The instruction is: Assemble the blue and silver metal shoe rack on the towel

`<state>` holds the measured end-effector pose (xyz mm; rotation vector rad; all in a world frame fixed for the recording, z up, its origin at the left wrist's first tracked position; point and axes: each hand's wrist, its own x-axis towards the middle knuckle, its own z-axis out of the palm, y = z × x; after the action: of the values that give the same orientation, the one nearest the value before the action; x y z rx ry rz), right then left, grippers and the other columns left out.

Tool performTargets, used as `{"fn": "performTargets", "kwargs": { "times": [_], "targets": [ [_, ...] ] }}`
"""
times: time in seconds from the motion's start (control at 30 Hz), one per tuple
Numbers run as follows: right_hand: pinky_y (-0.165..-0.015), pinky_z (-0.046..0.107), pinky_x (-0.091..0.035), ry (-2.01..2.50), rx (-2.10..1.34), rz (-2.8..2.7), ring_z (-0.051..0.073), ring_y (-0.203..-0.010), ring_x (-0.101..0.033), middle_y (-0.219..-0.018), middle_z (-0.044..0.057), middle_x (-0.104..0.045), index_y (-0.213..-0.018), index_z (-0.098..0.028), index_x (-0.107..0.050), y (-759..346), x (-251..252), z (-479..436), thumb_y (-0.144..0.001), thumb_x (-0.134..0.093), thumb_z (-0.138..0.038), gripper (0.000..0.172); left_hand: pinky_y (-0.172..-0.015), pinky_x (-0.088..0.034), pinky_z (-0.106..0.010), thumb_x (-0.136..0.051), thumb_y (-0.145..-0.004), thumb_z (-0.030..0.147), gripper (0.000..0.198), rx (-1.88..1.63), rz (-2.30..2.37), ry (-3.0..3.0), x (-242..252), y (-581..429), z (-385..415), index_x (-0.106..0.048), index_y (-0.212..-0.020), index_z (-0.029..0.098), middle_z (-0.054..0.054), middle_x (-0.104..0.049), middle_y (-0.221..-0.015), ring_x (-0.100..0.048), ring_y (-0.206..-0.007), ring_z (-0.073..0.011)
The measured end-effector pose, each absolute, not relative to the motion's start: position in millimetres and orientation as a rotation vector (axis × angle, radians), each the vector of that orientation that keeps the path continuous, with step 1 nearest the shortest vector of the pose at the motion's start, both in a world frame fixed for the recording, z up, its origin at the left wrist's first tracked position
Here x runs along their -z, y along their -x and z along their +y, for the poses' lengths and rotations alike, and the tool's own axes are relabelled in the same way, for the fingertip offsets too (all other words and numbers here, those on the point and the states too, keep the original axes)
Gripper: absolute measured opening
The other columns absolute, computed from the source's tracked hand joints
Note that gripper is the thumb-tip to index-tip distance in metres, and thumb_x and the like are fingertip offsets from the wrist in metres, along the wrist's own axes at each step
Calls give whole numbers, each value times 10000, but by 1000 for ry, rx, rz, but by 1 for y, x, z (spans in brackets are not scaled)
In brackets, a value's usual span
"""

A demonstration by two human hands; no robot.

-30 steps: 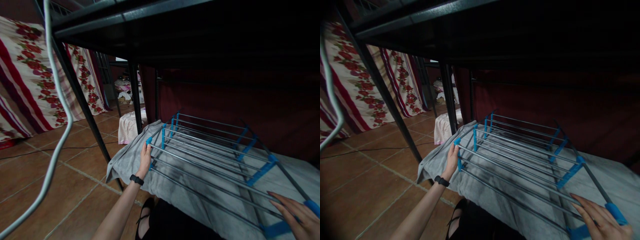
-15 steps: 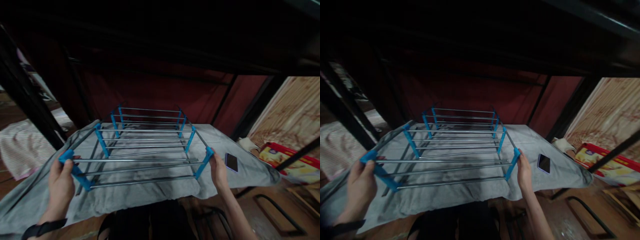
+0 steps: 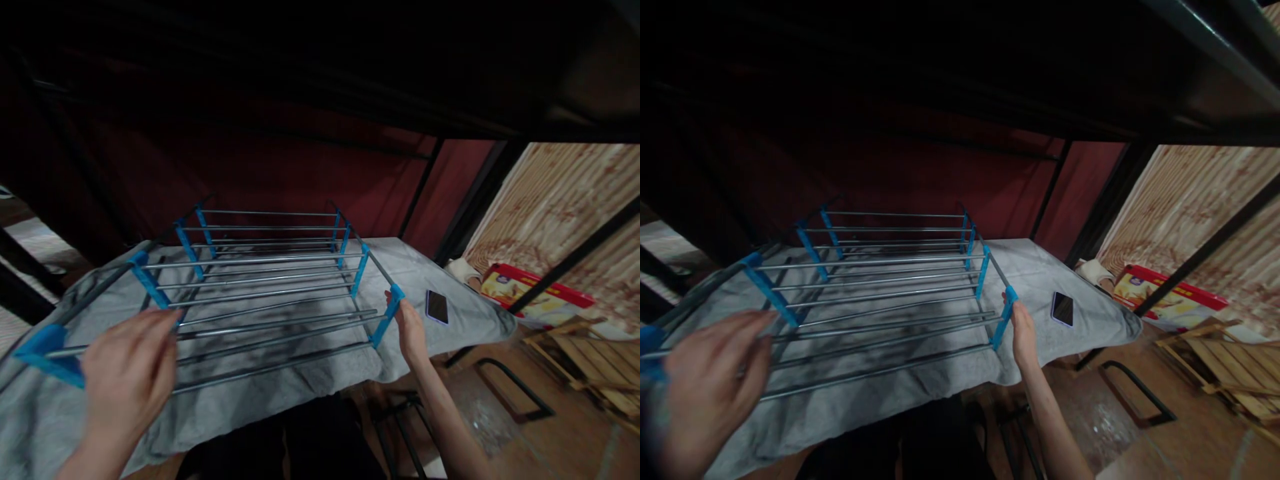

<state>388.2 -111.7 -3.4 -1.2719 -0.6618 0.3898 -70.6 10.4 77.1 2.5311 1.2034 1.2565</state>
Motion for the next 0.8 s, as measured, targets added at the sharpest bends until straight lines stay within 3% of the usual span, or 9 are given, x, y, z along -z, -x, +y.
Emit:
{"fn": "performTargets", "kwargs": {
  "times": [0.1,0.17,0.33,0.43,0.53,0.8],
  "targets": [
    [-1093,473,-375,1253,-412,-640,279,-1192,-579,-1191,69,-688,-1135,-229,-698,-388,4,-109,-848,-538,-634,522,-1116,-321,-551,-470,-902,305,473,-914,887,-2949,-69,-7,23,-499,-1374,312,-76,-585,-1351,-508,-1274,-306],
    [-1087,480,-381,1250,-431,-632,283,-1176,-591,-1176,73,-694,-1126,-228,-700,-389,3,-108,-846,-540,-641,524,-1089,-348,-521,-469,-911,254,430,-732,757,-3040,-66,-50,26,-549,-1333,253,-121,-626,-1277,-552,-1220,-302],
    [-1095,488,-373,1235,-483,-641,279,-1139,-616,-1112,69,-717,-1133,-235,-695,-392,0,-106,-843,-537,-662,540,-935,-470,-439,-451,-877,114,402,-549,755,-2960,-55,-97,26,-632,-1218,227,-118,-690,-1111,-648,-1035,-274],
    [-1093,490,-375,1230,-502,-663,285,-1134,-618,-1072,66,-728,-1119,-234,-700,-394,-2,-106,-825,-545,-684,559,-887,-492,-370,-440,-908,163,315,-562,700,-2927,-54,-98,29,-676,-1105,231,-96,-696,-1060,-653,-996,-242],
    [-1079,485,-387,1227,-500,-677,289,-1143,-610,-1046,63,-732,-1105,-230,-703,-394,-2,-105,-825,-537,-692,565,-855,-497,-312,-415,-947,244,306,-623,648,-2921,-62,-94,28,-672,-1114,250,-72,-692,-1045,-650,-958,-205],
    [-1003,460,-454,1251,-468,-637,282,-1157,-577,-1233,43,-662,-1144,-245,-687,-397,4,-102,-808,-542,-698,581,-838,-497,-317,-371,-974,303,350,-673,678,-2927,-75,-92,24,-660,-1163,248,-80,-686,-1083,-646,-986,-220]
  ]
}}
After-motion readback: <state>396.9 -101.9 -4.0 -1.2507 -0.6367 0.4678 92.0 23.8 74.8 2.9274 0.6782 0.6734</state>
